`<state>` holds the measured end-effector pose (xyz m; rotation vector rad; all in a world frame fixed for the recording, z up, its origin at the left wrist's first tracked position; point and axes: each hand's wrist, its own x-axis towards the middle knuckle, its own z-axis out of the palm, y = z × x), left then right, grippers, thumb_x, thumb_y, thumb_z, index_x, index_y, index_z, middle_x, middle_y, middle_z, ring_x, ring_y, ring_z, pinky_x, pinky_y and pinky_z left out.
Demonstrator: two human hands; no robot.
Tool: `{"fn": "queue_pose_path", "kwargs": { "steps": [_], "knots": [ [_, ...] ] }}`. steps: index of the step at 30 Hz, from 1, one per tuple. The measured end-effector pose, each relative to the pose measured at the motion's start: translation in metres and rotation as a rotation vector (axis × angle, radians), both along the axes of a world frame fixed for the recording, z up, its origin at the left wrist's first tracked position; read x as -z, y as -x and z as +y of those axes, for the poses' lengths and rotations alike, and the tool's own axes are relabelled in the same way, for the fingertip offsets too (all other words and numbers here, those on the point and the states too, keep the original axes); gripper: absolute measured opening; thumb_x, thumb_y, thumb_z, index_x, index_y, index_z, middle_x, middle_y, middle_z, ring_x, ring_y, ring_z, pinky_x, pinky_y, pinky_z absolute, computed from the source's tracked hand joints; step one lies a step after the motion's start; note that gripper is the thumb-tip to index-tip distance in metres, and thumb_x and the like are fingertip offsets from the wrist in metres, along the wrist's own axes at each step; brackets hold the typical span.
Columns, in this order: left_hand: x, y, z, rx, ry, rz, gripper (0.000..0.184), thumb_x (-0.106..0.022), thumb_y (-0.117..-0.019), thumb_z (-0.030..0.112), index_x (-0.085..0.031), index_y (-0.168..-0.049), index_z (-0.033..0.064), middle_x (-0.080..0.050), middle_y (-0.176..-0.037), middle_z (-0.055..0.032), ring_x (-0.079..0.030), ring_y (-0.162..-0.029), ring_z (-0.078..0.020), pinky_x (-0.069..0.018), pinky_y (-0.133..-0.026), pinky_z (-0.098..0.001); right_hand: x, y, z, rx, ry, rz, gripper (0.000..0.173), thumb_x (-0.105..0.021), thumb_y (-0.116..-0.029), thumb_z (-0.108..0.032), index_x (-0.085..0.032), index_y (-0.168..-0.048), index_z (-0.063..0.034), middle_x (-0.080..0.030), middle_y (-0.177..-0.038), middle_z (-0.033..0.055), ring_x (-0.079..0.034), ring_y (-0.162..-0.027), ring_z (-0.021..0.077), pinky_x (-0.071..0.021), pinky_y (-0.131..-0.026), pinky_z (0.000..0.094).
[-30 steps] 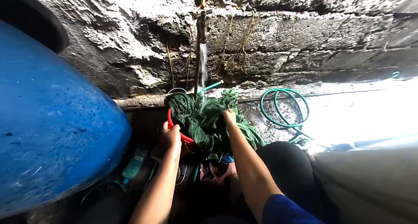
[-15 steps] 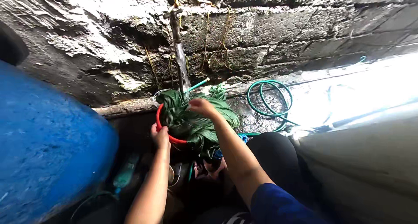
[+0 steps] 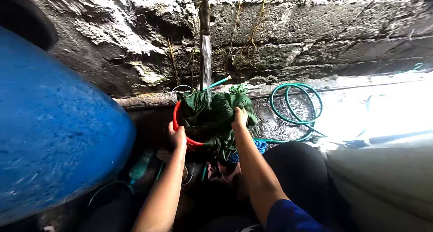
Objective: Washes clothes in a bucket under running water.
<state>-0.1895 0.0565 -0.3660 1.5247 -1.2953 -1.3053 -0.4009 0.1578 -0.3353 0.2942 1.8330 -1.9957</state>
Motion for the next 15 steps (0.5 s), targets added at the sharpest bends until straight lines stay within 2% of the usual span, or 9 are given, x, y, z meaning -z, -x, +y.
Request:
{"fn": "queue_pose_path", "kwargs": {
  "steps": [3,6,8,9,10,12,13,14,15],
  "knots": [
    [0.002,0.001,0.002,0.005,0.016,-0.012,0.053,-0.063,-0.0900,0.000,-0.054,-0.142,0.0035,-0.060,-0.135,-0.0193,-0.060,-0.122,-0.0273,-0.0515,-0.100,-0.0472,-0.032,-0.048,-0.015,-0.319,0.100,0.218,0.042,-0.063,-0.0937,-0.004,-0.059,-0.135,-0.0024,-0.067,-0.120,0.0203,-0.067,-0.100,0.0281,-0.0578,-0.083,0.0499],
    [0.002,0.004,0.006,0.011,0.034,0.123,0.044,-0.055,-0.0990,0.000,-0.050,-0.143,-0.0007,-0.059,-0.136,-0.0208,-0.060,-0.122,-0.0252,-0.0512,-0.103,-0.0423,-0.039,-0.099,-0.037,-0.739,0.055,0.457,0.044,-0.066,-0.0923,-0.004,-0.062,-0.136,-0.0028,-0.068,-0.127,0.0184,-0.067,-0.113,0.0270,-0.0567,-0.097,0.0502],
    [0.006,0.003,0.006,-0.032,0.037,0.234,0.041,-0.042,-0.1091,0.010,-0.044,-0.148,-0.0019,-0.057,-0.140,-0.0210,-0.060,-0.125,-0.0230,-0.0493,-0.107,-0.0387,-0.019,-0.118,-0.055,-0.865,-0.057,0.430,0.042,-0.065,-0.0939,-0.011,-0.064,-0.135,-0.0091,-0.070,-0.123,0.0185,-0.067,-0.115,0.0299,-0.0545,-0.099,0.0533],
    [0.003,0.000,0.004,-0.036,0.036,0.203,0.043,-0.041,-0.1096,0.010,-0.042,-0.150,-0.0026,-0.054,-0.145,-0.0219,-0.057,-0.130,-0.0242,-0.0460,-0.112,-0.0392,-0.008,-0.119,-0.061,-0.923,-0.152,0.378,0.042,-0.064,-0.0971,-0.016,-0.063,-0.138,-0.0107,-0.069,-0.124,0.0201,-0.066,-0.118,0.0323,-0.0523,-0.102,0.0547],
    [0.001,-0.003,0.003,-0.032,0.042,0.127,0.044,-0.047,-0.1070,0.007,-0.044,-0.149,-0.0034,-0.054,-0.146,-0.0223,-0.055,-0.133,-0.0253,-0.0443,-0.114,-0.0403,-0.004,-0.115,-0.063,-1.033,-0.271,0.345,0.045,-0.061,-0.1011,-0.022,-0.057,-0.144,-0.0097,-0.067,-0.129,0.0227,-0.063,-0.124,0.0352,-0.0489,-0.106,0.0558],
    [-0.001,-0.006,0.000,-0.012,0.056,0.009,0.041,-0.052,-0.1018,0.001,-0.052,-0.142,-0.0024,-0.057,-0.142,-0.0201,-0.056,-0.131,-0.0244,-0.0451,-0.112,-0.0414,-0.015,-0.096,-0.054,-1.352,-0.460,0.348,0.056,-0.054,-0.1066,-0.037,-0.045,-0.151,-0.0056,-0.060,-0.139,0.0248,-0.057,-0.132,0.0377,-0.0428,-0.112,0.0576],
    [-0.001,-0.006,-0.001,0.005,0.057,-0.014,0.041,-0.052,-0.1004,0.000,-0.053,-0.142,-0.0014,-0.057,-0.142,-0.0193,-0.055,-0.131,-0.0241,-0.0450,-0.111,-0.0420,-0.025,-0.082,-0.045,-1.412,-0.467,0.366,0.057,-0.055,-0.1058,-0.042,-0.050,-0.149,-0.0049,-0.061,-0.138,0.0239,-0.059,-0.129,0.0367,-0.0444,-0.111,0.0577],
    [-0.001,-0.006,-0.001,0.015,0.051,-0.018,0.042,-0.052,-0.0996,-0.001,-0.053,-0.141,-0.0007,-0.058,-0.141,-0.0189,-0.055,-0.131,-0.0242,-0.0454,-0.111,-0.0428,-0.034,-0.065,-0.033,-1.353,-0.438,0.378,0.054,-0.058,-0.1043,-0.044,-0.058,-0.142,-0.0048,-0.066,-0.130,0.0223,-0.066,-0.118,0.0346,-0.0502,-0.104,0.0559],
    [-0.001,-0.006,0.000,0.016,0.045,-0.014,0.043,-0.054,-0.0985,-0.001,-0.054,-0.141,0.0003,-0.058,-0.141,-0.0185,-0.056,-0.130,-0.0242,-0.0466,-0.109,-0.0435,-0.038,-0.045,-0.018,-1.192,-0.415,0.378,0.050,-0.060,-0.1032,-0.045,-0.066,-0.133,-0.0053,-0.072,-0.119,0.0189,-0.072,-0.104,0.0312,-0.0570,-0.094,0.0526]
  ]
}}
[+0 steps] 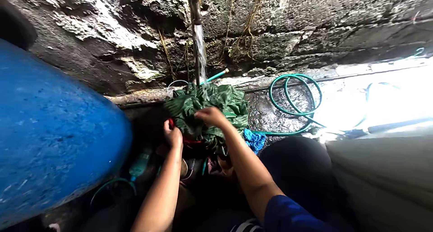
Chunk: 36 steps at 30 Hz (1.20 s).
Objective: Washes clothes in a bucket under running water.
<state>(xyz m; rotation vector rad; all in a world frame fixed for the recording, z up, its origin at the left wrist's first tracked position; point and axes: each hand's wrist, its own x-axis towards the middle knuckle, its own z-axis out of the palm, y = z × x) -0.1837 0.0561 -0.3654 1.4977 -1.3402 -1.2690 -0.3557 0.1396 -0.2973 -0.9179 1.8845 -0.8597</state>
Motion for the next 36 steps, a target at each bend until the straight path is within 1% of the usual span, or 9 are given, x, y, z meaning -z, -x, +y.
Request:
{"fn": "queue_pose_path", "kwargs": {
  "steps": [2,7,11,15,19,24,27,31,36],
  "knots": [
    [0.001,0.000,-0.001,-0.001,-0.013,0.002,0.045,-0.056,-0.0958,-0.001,-0.055,-0.141,0.0031,-0.059,-0.140,-0.0172,-0.057,-0.129,-0.0240,-0.0484,-0.107,-0.0446,0.011,0.043,0.026,0.443,0.064,0.137,0.054,-0.060,-0.0997,-0.054,-0.068,-0.123,-0.0059,-0.074,-0.107,0.0181,-0.073,-0.091,0.0341,-0.0590,-0.083,0.0569],
    [0.007,-0.003,-0.004,-0.007,-0.001,-0.014,0.047,-0.057,-0.0943,-0.002,-0.055,-0.141,0.0019,-0.058,-0.141,-0.0183,-0.056,-0.130,-0.0249,-0.0472,-0.108,-0.0445,0.133,0.083,0.055,1.012,-0.017,-0.264,0.093,-0.070,-0.0930,-0.056,-0.031,-0.158,-0.0015,-0.045,-0.152,0.0293,-0.048,-0.138,0.0410,-0.0430,-0.112,0.0589],
    [0.006,-0.002,-0.004,-0.001,-0.026,-0.041,0.049,-0.057,-0.0951,0.000,-0.054,-0.144,0.0048,-0.058,-0.143,-0.0161,-0.055,-0.132,-0.0236,-0.0465,-0.109,-0.0442,0.149,0.060,0.048,1.178,0.082,-0.706,0.051,-0.062,-0.1003,-0.032,-0.051,-0.138,0.0016,-0.062,-0.125,0.0230,-0.063,-0.108,0.0320,-0.0548,-0.089,0.0517],
    [0.007,-0.004,-0.006,-0.011,-0.026,-0.085,0.052,-0.058,-0.0938,0.002,-0.054,-0.145,0.0076,-0.058,-0.144,-0.0150,-0.055,-0.134,-0.0240,-0.0457,-0.111,-0.0453,0.099,0.062,0.041,1.349,0.243,-0.550,0.034,-0.058,-0.0987,-0.012,-0.057,-0.127,0.0070,-0.062,-0.120,0.0253,-0.062,-0.105,0.0345,-0.0547,-0.087,0.0528],
    [0.010,-0.008,-0.006,-0.028,-0.025,-0.089,0.052,-0.058,-0.0921,0.001,-0.055,-0.143,0.0065,-0.060,-0.139,-0.0165,-0.058,-0.129,-0.0256,-0.0479,-0.107,-0.0466,0.036,0.054,0.030,1.212,0.476,-0.371,0.019,-0.057,-0.0929,-0.003,-0.064,-0.109,0.0024,-0.065,-0.101,0.0190,-0.064,-0.090,0.0286,-0.0556,-0.075,0.0506],
    [0.021,-0.013,0.005,-0.077,-0.095,0.016,0.053,-0.060,-0.0919,-0.001,-0.052,-0.144,0.0052,-0.058,-0.138,-0.0190,-0.058,-0.126,-0.0267,-0.0509,-0.102,-0.0467,-0.027,-0.002,0.006,0.696,0.642,-0.289,0.029,-0.055,-0.0902,-0.003,-0.066,-0.117,-0.0035,-0.069,-0.101,0.0094,-0.065,-0.085,0.0174,-0.0564,-0.071,0.0426],
    [0.019,-0.013,0.012,-0.081,-0.130,0.082,0.052,-0.060,-0.0951,0.001,-0.050,-0.146,0.0048,-0.055,-0.142,-0.0205,-0.056,-0.127,-0.0277,-0.0500,-0.103,-0.0470,0.001,-0.038,-0.022,0.131,0.462,-0.099,0.024,-0.058,-0.0940,0.001,-0.067,-0.116,0.0045,-0.069,-0.110,0.0180,-0.067,-0.097,0.0237,-0.0566,-0.086,0.0452],
    [0.020,-0.010,0.009,-0.029,-0.080,0.110,0.053,-0.060,-0.0943,0.002,-0.049,-0.146,0.0017,-0.054,-0.143,-0.0218,-0.054,-0.130,-0.0275,-0.0478,-0.106,-0.0447,0.017,-0.052,-0.038,-0.645,-0.044,0.189,0.053,-0.061,-0.1030,-0.033,-0.052,-0.149,-0.0086,-0.059,-0.143,0.0204,-0.056,-0.134,0.0348,-0.0411,-0.114,0.0586],
    [0.018,-0.011,0.006,-0.062,-0.113,-0.006,0.047,-0.059,-0.0959,0.005,-0.054,-0.142,0.0075,-0.062,-0.134,-0.0182,-0.060,-0.124,-0.0281,-0.0502,-0.103,-0.0499,-0.005,0.040,0.013,0.359,0.302,0.489,0.040,-0.057,-0.1046,-0.042,-0.071,-0.117,-0.0061,-0.073,-0.106,0.0149,-0.071,-0.094,0.0287,-0.0582,-0.086,0.0544]
  ]
}}
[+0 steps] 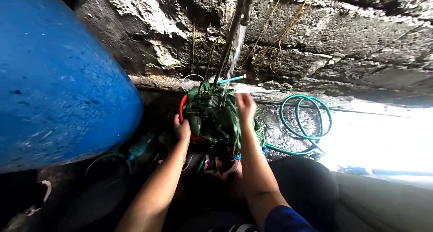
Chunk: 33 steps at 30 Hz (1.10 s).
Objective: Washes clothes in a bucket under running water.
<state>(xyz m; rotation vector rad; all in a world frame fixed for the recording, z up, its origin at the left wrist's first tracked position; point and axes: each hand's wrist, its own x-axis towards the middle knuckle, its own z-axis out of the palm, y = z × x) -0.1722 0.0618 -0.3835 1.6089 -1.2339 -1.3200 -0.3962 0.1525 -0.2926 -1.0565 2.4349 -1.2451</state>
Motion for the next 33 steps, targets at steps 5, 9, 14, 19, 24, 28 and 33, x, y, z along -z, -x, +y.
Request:
{"fn": "queue_pose_path", "kwargs": {
  "steps": [5,9,14,19,24,28,33],
  "knots": [
    [0.001,0.003,-0.001,0.005,0.030,-0.060,0.048,-0.058,-0.0965,0.007,-0.053,-0.144,0.0076,-0.062,-0.135,-0.0193,-0.060,-0.125,-0.0307,-0.0488,-0.105,-0.0523,0.097,0.048,0.050,0.417,-0.180,-0.589,0.074,-0.058,-0.1021,-0.052,-0.044,-0.151,0.0022,-0.050,-0.148,0.0294,-0.050,-0.138,0.0406,-0.0392,-0.115,0.0587],
    [-0.009,0.005,0.001,0.021,-0.017,-0.101,0.049,-0.057,-0.0979,0.011,-0.052,-0.147,0.0112,-0.063,-0.135,-0.0184,-0.060,-0.125,-0.0311,-0.0488,-0.104,-0.0539,0.129,0.011,0.049,0.299,0.036,-1.002,0.047,-0.032,-0.1140,-0.032,-0.051,-0.138,0.0033,-0.064,-0.123,0.0204,-0.063,-0.108,0.0234,-0.0535,-0.093,0.0405],
    [-0.017,0.001,0.001,0.032,-0.067,-0.247,0.048,-0.056,-0.0997,0.016,-0.053,-0.147,0.0157,-0.067,-0.129,-0.0165,-0.063,-0.122,-0.0326,-0.0497,-0.101,-0.0563,0.065,-0.002,0.026,0.577,0.031,-0.656,0.032,-0.057,-0.1029,-0.023,-0.068,-0.117,0.0040,-0.068,-0.115,0.0227,-0.065,-0.106,0.0330,-0.0524,-0.092,0.0535],
    [-0.017,0.015,0.016,0.023,-0.042,-0.157,0.052,-0.055,-0.1009,0.011,-0.045,-0.152,0.0071,-0.058,-0.141,-0.0215,-0.057,-0.130,-0.0347,-0.0460,-0.108,-0.0539,0.000,-0.048,-0.026,0.133,0.389,-0.638,0.024,-0.053,-0.0988,-0.006,-0.065,-0.118,0.0020,-0.069,-0.097,0.0142,-0.067,-0.083,0.0189,-0.0582,-0.074,0.0413],
    [0.005,0.027,0.040,-0.015,0.024,-0.128,0.058,-0.056,-0.0989,0.009,-0.037,-0.152,-0.0024,-0.048,-0.149,-0.0269,-0.048,-0.139,-0.0355,-0.0396,-0.115,-0.0489,0.073,-0.063,-0.081,-0.313,-0.175,-0.479,0.027,-0.057,-0.1016,-0.016,-0.068,-0.122,-0.0015,-0.070,-0.108,0.0220,-0.068,-0.098,0.0326,-0.0548,-0.087,0.0545],
    [0.005,0.025,0.056,0.013,-0.071,0.005,0.071,-0.065,-0.0944,0.015,-0.031,-0.155,-0.0032,-0.044,-0.152,-0.0271,-0.045,-0.141,-0.0344,-0.0381,-0.117,-0.0470,0.120,-0.045,-0.089,-0.397,-0.686,-0.323,0.043,-0.059,-0.1032,-0.029,-0.062,-0.139,-0.0042,-0.062,-0.136,0.0258,-0.058,-0.131,0.0399,-0.0435,-0.112,0.0582],
    [-0.001,0.027,0.091,0.081,-0.396,0.194,0.104,-0.076,-0.0819,0.016,-0.009,-0.161,0.0077,-0.053,-0.137,-0.0282,-0.060,-0.118,-0.0374,-0.0543,-0.093,-0.0548,0.124,-0.026,-0.067,-0.506,-0.803,-0.256,0.051,-0.056,-0.1045,-0.032,-0.053,-0.149,-0.0061,-0.055,-0.148,0.0242,-0.049,-0.141,0.0383,-0.0364,-0.119,0.0572]
  ]
}}
